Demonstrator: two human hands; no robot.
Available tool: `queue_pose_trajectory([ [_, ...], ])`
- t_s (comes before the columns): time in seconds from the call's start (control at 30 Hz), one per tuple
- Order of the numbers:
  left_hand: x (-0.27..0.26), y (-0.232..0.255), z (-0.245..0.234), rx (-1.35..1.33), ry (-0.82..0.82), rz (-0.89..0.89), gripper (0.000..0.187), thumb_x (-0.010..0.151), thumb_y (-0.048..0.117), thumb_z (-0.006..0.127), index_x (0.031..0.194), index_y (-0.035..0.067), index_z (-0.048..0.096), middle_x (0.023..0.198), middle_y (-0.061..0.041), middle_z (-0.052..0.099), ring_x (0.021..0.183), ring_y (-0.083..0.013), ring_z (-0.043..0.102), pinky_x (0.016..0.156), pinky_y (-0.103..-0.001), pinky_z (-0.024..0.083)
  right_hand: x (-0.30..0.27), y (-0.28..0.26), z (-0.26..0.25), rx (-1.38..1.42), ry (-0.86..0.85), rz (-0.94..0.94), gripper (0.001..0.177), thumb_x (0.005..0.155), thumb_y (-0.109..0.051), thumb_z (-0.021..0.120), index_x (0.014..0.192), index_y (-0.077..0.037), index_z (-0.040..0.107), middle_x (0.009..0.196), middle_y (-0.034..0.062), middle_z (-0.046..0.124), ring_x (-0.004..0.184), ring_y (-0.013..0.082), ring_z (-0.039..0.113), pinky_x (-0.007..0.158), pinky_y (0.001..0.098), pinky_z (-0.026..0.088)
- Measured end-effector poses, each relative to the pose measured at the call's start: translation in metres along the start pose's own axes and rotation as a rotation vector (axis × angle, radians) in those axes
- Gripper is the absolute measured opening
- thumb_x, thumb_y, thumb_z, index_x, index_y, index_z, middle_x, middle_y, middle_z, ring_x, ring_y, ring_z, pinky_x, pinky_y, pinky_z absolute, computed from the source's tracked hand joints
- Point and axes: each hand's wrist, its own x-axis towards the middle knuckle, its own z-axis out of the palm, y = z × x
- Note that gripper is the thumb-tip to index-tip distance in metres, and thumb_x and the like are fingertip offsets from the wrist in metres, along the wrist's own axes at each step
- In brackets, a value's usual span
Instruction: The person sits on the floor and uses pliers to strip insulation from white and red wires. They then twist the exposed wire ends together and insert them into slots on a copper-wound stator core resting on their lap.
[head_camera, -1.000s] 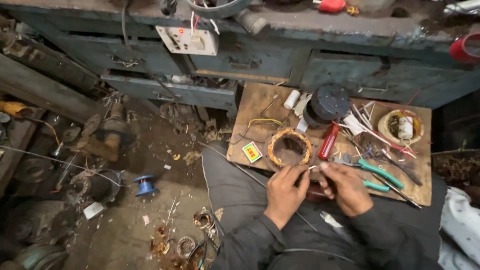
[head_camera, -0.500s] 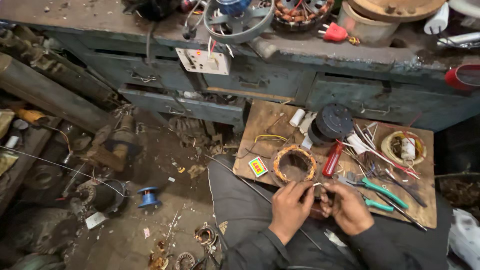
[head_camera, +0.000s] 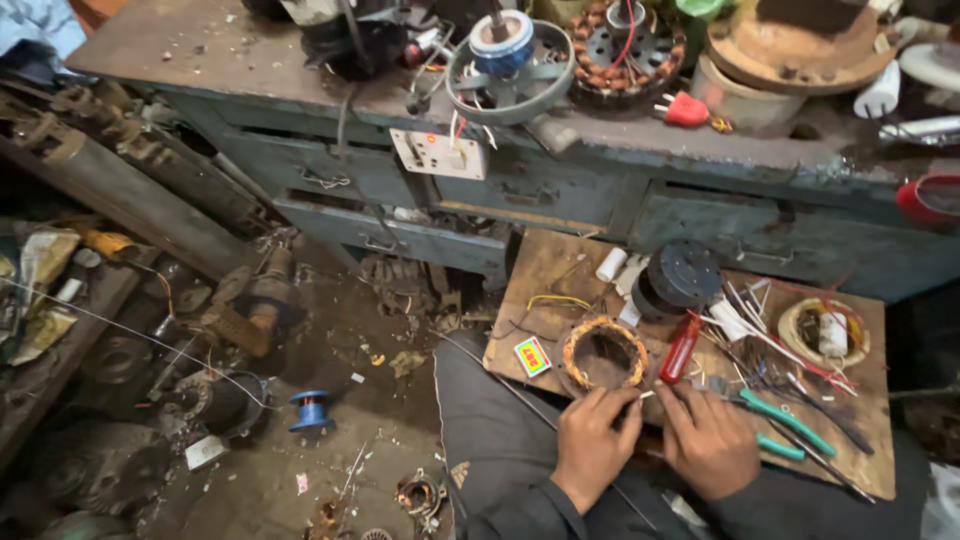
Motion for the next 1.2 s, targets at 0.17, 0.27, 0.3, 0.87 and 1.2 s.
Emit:
queue_pose_trajectory([
  [0.17,0.0,-0.001,0.001,0.001,-0.001,-0.011,0.011,0.091,0.012,0.075,0.102,0.008,0.074,0.089,-0.011,0.07,0.077,-0.0337,0.069,0.069,-0.041,0.056,-0.042,0.011,0.048,0.829,-0.214,0.815,0.028,0.088,-0.017,0.063,0.113,-0.009,0.071,0.093,0.0086,0.068,0.077,0.0265,0.065,0.068,0.037,0.05],
  [0.27,-0.001,0.0,-0.001,0.001,-0.011,-0.008,0.011,0.092,0.011,0.074,0.102,0.008,0.074,0.089,-0.011,0.07,0.078,-0.0338,0.069,0.07,-0.041,0.056,-0.053,0.028,0.061,1.321,-0.278,1.198,0.029,0.088,-0.02,0.064,0.116,-0.011,0.071,0.093,0.009,0.069,0.074,0.0255,0.066,0.066,0.0373,0.051],
  [0.3,0.0,0.0,-0.002,-0.001,-0.013,-0.003,0.011,0.092,0.011,0.074,0.102,0.008,0.074,0.09,-0.011,0.07,0.078,-0.0338,0.069,0.07,-0.041,0.056,-0.053,0.032,0.059,1.385,-0.291,1.243,0.03,0.089,-0.02,0.064,0.117,-0.012,0.071,0.092,0.0091,0.07,0.073,0.0252,0.066,0.066,0.0374,0.051],
  [0.87,-0.004,-0.004,0.004,-0.003,-0.001,-0.015,0.012,0.09,0.011,0.075,0.102,0.008,0.074,0.09,-0.011,0.071,0.078,-0.034,0.07,0.071,-0.042,0.057,-0.055,0.033,0.065,1.269,-0.206,1.23,0.023,0.094,-0.027,0.065,0.109,-0.01,0.072,0.091,0.0091,0.072,0.069,0.0232,0.067,0.063,0.0359,0.051],
  [1.2,-0.001,-0.003,0.003,-0.004,0.016,0.004,0.013,0.089,0.009,0.076,0.102,0.007,0.074,0.087,-0.012,0.069,0.075,-0.0342,0.069,0.068,-0.042,0.056,-0.014,-0.002,0.01,-0.055,0.088,0.105,0.024,0.095,-0.026,0.06,0.111,-0.009,0.068,0.095,0.0081,0.071,0.073,0.0258,0.069,0.068,0.0383,0.051],
])
